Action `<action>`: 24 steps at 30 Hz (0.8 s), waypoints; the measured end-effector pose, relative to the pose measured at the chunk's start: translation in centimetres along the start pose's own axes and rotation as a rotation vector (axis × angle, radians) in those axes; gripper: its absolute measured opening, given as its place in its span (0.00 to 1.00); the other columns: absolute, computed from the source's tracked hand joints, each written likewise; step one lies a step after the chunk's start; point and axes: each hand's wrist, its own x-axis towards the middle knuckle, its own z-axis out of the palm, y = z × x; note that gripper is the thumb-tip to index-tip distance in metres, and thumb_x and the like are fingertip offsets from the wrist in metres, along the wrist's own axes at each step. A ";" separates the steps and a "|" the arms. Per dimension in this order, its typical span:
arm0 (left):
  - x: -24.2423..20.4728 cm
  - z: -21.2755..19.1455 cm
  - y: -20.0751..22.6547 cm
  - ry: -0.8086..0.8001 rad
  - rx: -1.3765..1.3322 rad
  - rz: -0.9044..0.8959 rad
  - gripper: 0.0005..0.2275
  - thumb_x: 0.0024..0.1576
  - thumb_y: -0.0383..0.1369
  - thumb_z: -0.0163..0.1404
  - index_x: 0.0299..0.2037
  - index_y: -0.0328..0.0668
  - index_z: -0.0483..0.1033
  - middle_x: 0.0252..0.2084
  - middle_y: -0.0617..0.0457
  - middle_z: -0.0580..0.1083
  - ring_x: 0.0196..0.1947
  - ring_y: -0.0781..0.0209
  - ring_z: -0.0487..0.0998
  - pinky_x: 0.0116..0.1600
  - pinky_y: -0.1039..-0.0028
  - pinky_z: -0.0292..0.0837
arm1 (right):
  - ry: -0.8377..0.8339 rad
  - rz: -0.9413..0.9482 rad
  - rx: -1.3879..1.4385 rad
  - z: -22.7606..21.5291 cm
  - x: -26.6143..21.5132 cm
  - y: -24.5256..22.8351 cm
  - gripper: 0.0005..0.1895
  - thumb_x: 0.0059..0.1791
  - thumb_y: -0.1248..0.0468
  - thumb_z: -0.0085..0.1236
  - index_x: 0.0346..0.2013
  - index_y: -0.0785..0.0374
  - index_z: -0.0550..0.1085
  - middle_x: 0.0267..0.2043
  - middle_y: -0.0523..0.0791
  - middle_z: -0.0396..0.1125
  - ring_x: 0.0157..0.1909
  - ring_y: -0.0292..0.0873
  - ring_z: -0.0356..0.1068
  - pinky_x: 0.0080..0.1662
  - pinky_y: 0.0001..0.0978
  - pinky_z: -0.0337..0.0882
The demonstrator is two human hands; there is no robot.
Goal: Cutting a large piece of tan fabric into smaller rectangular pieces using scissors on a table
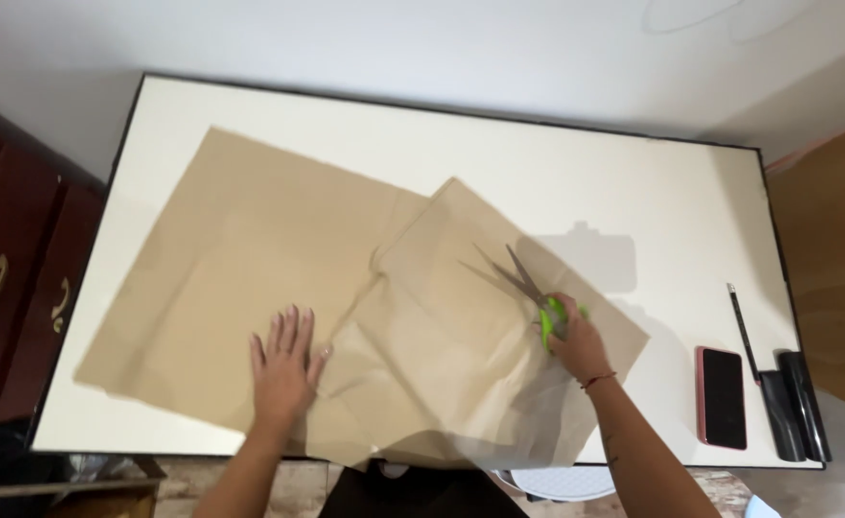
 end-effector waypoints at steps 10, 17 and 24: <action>6.7 -0.8 -2.9 0.339 -0.100 -0.101 0.21 0.64 0.46 0.45 0.66 0.55 0.64 0.73 0.53 0.58 0.76 0.52 0.51 0.74 0.40 0.40 | 0.311 0.246 -0.131 -4.4 1.3 10.2 0.36 0.49 0.49 0.59 0.70 0.43 0.56 0.53 0.54 0.74 0.53 0.66 0.73 0.55 0.60 0.71; -0.2 8.3 9.0 0.275 -0.057 0.483 0.21 0.57 0.49 0.53 0.60 0.61 0.75 0.62 0.56 0.71 0.66 0.54 0.67 0.69 0.51 0.57 | 0.177 -0.055 -0.014 -3.4 -1.7 2.6 0.39 0.46 0.66 0.57 0.70 0.40 0.59 0.55 0.63 0.71 0.55 0.73 0.70 0.58 0.63 0.70; 5.4 5.9 12.7 0.229 0.014 0.387 0.26 0.62 0.48 0.44 0.71 0.61 0.62 0.70 0.54 0.65 0.70 0.49 0.62 0.73 0.42 0.47 | 0.157 -0.167 -0.098 -1.8 5.4 5.3 0.37 0.49 0.61 0.55 0.73 0.53 0.56 0.53 0.67 0.70 0.53 0.74 0.70 0.56 0.65 0.70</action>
